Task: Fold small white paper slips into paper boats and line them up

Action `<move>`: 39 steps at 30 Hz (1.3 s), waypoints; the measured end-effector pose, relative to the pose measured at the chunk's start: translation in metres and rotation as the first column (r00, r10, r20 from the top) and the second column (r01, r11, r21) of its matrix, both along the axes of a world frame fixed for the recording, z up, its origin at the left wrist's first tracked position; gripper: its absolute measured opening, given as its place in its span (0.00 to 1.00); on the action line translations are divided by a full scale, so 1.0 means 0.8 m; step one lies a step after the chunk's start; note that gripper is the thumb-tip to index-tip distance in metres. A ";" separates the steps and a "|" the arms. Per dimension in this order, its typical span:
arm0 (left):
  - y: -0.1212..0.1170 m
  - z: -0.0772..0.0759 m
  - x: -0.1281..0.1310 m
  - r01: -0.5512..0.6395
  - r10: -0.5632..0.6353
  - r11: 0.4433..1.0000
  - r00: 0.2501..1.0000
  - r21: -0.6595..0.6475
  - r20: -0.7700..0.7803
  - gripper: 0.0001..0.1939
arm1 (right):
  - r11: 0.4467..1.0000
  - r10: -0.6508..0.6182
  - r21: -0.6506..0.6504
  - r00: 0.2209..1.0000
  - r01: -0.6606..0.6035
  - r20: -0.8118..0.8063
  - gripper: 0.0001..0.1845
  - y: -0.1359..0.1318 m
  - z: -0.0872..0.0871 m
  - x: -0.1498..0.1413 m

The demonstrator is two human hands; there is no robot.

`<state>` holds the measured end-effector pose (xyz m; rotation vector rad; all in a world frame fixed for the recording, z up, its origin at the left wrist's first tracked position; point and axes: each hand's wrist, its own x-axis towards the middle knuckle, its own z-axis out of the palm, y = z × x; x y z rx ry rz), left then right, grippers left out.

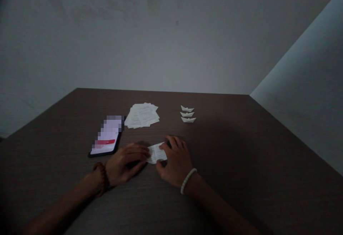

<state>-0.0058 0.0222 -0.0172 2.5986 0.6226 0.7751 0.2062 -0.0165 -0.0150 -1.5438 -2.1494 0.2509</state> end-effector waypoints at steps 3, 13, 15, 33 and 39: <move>0.002 -0.004 0.001 -0.032 0.033 0.999 0.999 -0.042 0.012 0.07 | 1.000 -0.005 0.001 1.000 0.005 0.009 0.18 -0.001 0.000 -0.001; 0.001 0.003 0.014 -0.159 0.164 0.968 0.986 -0.194 0.007 0.05 | 1.000 0.006 0.003 1.000 -0.006 0.023 0.17 -0.002 0.002 -0.003; 0.001 0.005 0.014 -0.159 0.165 0.967 0.986 -0.199 0.015 0.06 | 1.000 -0.009 0.012 1.000 0.009 0.016 0.16 -0.004 0.001 -0.005; 0.016 -0.008 0.031 -0.233 0.237 0.955 0.971 -0.183 0.004 0.04 | 0.997 -0.071 0.014 0.996 0.070 0.046 0.14 -0.010 0.003 -0.012; 0.014 -0.017 0.035 -0.277 0.282 0.945 0.959 -0.174 0.003 0.04 | 0.998 -0.068 -0.004 0.996 0.069 0.059 0.14 -0.010 0.004 -0.012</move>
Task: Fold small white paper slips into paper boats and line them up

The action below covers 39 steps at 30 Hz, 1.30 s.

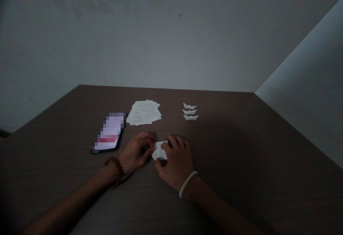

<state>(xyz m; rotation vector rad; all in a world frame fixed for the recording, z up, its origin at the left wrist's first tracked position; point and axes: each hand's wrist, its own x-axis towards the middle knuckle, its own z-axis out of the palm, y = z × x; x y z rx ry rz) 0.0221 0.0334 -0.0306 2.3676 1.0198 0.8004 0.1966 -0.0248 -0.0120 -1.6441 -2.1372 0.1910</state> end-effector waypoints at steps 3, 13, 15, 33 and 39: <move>-0.002 0.000 0.002 -0.026 0.026 0.999 1.000 -0.020 -0.004 0.04 | 1.000 -0.008 -0.004 1.000 0.008 0.008 0.14 -0.001 0.002 -0.001; -0.005 0.004 0.004 -0.059 0.058 0.998 0.998 -0.038 -0.038 0.04 | 1.000 0.002 -0.003 1.000 -0.001 0.019 0.13 -0.001 0.005 -0.001; -0.005 0.002 0.004 -0.063 0.062 0.997 0.998 -0.037 -0.034 0.04 | 1.000 0.005 -0.002 1.000 -0.005 0.017 0.12 0.000 0.004 0.000; -0.005 0.009 0.002 -0.074 0.073 0.996 0.997 -0.055 -0.008 0.03 | 1.000 -0.009 0.024 1.000 0.009 0.025 0.13 0.004 0.000 0.001; -0.004 0.007 -0.002 -0.063 0.063 0.996 0.998 -0.061 -0.002 0.03 | 1.000 -0.011 0.017 1.000 0.011 0.011 0.13 0.003 -0.001 0.001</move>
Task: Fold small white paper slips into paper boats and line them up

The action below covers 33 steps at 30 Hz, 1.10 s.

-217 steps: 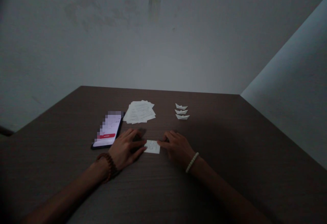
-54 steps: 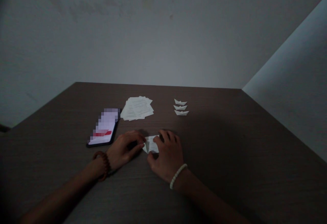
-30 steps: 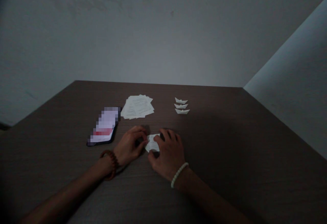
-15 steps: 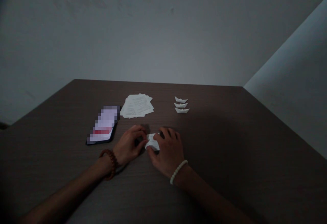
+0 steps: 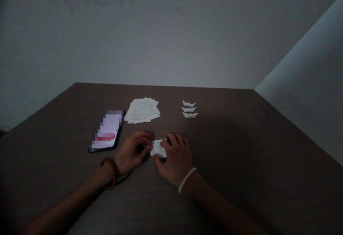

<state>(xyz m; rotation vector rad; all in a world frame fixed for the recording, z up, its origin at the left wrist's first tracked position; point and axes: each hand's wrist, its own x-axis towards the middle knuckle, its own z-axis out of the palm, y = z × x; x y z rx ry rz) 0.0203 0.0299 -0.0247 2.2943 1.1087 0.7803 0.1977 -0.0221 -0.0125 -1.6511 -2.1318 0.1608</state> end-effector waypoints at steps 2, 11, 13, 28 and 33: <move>-0.001 -0.001 -0.001 -0.009 0.009 1.000 1.000 0.004 0.000 0.03 | 1.000 0.003 -0.003 1.000 -0.003 -0.001 0.13 0.000 0.001 0.000; -0.004 0.002 0.000 -0.039 0.039 0.999 0.999 -0.007 -0.020 0.02 | 0.999 0.044 0.012 0.999 -0.044 0.020 0.13 0.002 0.002 0.003; -0.003 0.002 0.000 -0.038 0.038 0.999 0.999 -0.004 -0.022 0.02 | 0.998 0.059 0.014 0.998 -0.060 0.026 0.14 0.003 0.002 0.005; -0.003 0.002 0.000 -0.006 0.006 1.000 1.000 0.015 -0.016 0.03 | 0.998 0.052 0.018 0.998 -0.053 0.026 0.11 0.010 0.000 0.005; -0.003 -0.003 -0.003 -0.001 0.001 0.999 1.000 0.045 -0.001 0.03 | 0.998 0.051 0.024 0.999 -0.052 0.013 0.13 0.013 0.000 0.006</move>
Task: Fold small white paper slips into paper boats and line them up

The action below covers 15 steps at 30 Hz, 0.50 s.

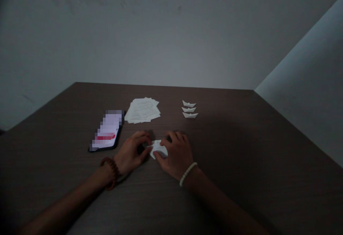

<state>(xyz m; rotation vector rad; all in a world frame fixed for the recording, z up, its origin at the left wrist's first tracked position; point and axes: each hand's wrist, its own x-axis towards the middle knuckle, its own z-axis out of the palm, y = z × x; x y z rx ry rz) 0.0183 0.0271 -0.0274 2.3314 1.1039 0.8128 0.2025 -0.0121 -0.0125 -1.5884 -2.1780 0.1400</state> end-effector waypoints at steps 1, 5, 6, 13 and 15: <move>0.000 -0.001 -0.001 0.006 -0.006 1.000 1.000 0.009 0.007 0.04 | 1.000 0.004 0.000 1.000 -0.004 -0.001 0.13 0.000 0.000 0.000; -0.002 -0.002 -0.002 0.018 -0.018 1.000 1.000 0.026 0.015 0.05 | 1.000 0.029 0.006 1.000 -0.029 -0.005 0.13 0.001 0.002 0.001; -0.002 -0.001 -0.002 0.019 -0.019 0.999 1.000 0.026 0.011 0.04 | 0.999 0.042 0.011 0.999 -0.041 -0.007 0.13 0.002 0.001 0.001; -0.003 0.000 -0.002 0.006 -0.006 0.999 1.000 0.046 0.008 0.05 | 0.980 0.201 0.011 0.980 -0.201 0.011 0.09 0.006 -0.004 0.008; -0.003 0.000 -0.003 0.010 -0.010 0.998 1.000 0.059 0.005 0.06 | 0.975 0.221 0.005 0.975 -0.221 0.021 0.09 0.006 -0.004 0.009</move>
